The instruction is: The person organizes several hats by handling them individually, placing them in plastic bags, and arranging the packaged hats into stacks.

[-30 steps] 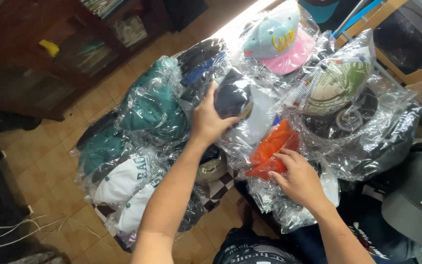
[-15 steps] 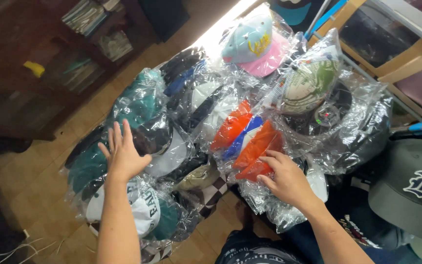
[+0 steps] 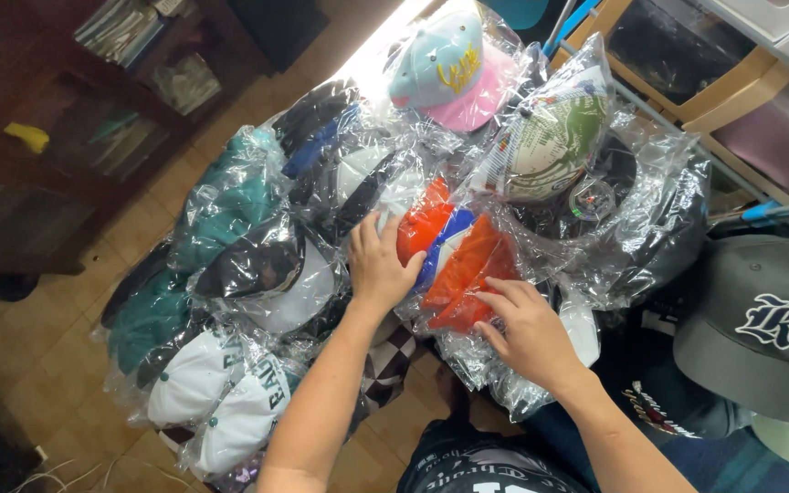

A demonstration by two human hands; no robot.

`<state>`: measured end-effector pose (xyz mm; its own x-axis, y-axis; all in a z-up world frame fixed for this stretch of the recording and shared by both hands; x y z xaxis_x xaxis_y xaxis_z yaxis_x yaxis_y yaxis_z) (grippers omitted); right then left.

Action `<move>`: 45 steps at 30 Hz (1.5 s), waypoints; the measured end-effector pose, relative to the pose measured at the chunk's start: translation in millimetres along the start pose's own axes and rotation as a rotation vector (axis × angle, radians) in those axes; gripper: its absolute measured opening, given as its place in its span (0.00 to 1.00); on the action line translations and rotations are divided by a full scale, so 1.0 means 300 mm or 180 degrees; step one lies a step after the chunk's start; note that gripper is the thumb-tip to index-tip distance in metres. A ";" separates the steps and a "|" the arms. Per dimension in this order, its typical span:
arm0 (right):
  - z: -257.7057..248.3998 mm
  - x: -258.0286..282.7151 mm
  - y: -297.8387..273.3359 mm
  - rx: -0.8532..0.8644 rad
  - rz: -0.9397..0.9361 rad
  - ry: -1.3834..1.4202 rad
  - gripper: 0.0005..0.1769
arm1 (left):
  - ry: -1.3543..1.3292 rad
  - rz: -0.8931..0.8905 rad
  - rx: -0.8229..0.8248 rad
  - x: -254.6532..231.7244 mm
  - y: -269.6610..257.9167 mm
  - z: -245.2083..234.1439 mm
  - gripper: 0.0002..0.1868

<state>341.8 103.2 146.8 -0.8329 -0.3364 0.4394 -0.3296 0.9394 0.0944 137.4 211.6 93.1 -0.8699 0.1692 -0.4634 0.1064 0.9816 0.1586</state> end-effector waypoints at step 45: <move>0.165 0.087 0.248 0.0575 -0.0273 -0.1316 0.45 | 0.0339 -0.0231 0.0365 0.268 0.217 -0.034 0.18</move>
<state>273.4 161.0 120.9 -0.8946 -0.4451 0.0399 -0.4468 0.8927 -0.0584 69.5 288.1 74.9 -0.9227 0.0930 -0.3741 0.0903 0.9956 0.0248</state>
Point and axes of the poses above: each hand's wrist, its own y-axis towards the middle knuckle, its own z-axis out of the palm, x = y × z, the point moved 9 cm from there along y, towards the middle knuckle
